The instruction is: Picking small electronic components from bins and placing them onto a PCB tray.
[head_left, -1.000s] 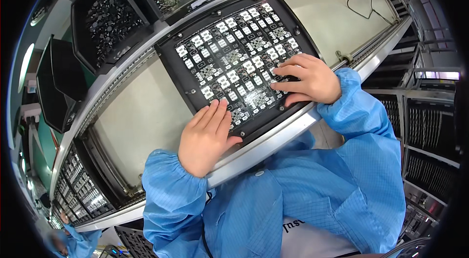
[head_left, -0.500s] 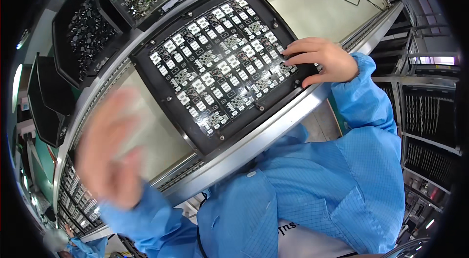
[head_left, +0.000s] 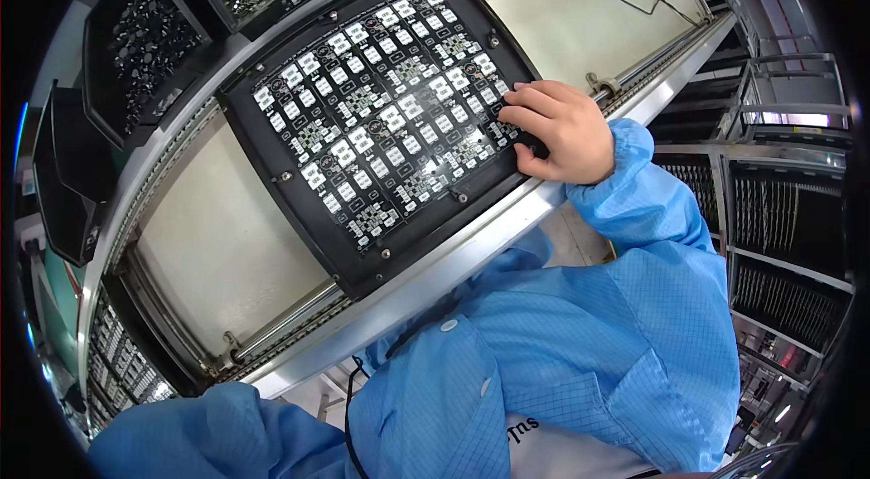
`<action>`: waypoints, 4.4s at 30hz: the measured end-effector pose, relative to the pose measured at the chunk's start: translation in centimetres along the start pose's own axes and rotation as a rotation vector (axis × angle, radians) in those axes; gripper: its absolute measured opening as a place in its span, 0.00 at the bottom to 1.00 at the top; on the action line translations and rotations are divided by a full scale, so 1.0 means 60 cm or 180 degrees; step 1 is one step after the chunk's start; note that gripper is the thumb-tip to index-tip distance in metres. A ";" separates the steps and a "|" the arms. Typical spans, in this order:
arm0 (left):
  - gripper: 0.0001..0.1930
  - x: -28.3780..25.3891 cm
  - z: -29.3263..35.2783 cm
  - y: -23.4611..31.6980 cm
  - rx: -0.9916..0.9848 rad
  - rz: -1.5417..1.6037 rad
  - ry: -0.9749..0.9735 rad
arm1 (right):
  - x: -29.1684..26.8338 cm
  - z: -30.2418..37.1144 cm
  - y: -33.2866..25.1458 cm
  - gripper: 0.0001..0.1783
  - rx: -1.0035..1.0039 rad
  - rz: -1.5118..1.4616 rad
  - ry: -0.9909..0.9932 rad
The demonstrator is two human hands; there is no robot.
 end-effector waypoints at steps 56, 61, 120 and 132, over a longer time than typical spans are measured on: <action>0.15 0.063 -0.016 -0.236 -0.0711 -0.1961 -0.0262 | 0.000 -0.254 0.147 0.07 0.0219 -0.0565 0.1388; 0.12 0.068 -0.014 -0.233 -0.0771 -0.1945 -0.0262 | 0.002 -0.251 0.148 0.06 0.0225 -0.0764 0.1351; 0.35 0.122 0.058 -0.134 -0.0653 -0.1232 -0.1813 | -0.078 -0.470 0.087 0.12 -0.0421 0.0012 -0.0141; 0.12 -0.012 -0.181 -0.210 -0.0022 -0.1769 -0.0564 | -0.141 -0.441 0.033 0.06 -0.0837 0.0089 0.0550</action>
Point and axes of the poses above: each hand's wrist, its own z-axis away from the middle knuckle, its own x-axis out of the palm, y = z × x, the point moved 4 cm from there along -z, towards the middle knuckle, and after that the axes turned 15 degrees about -y, right-handed, at the moved point
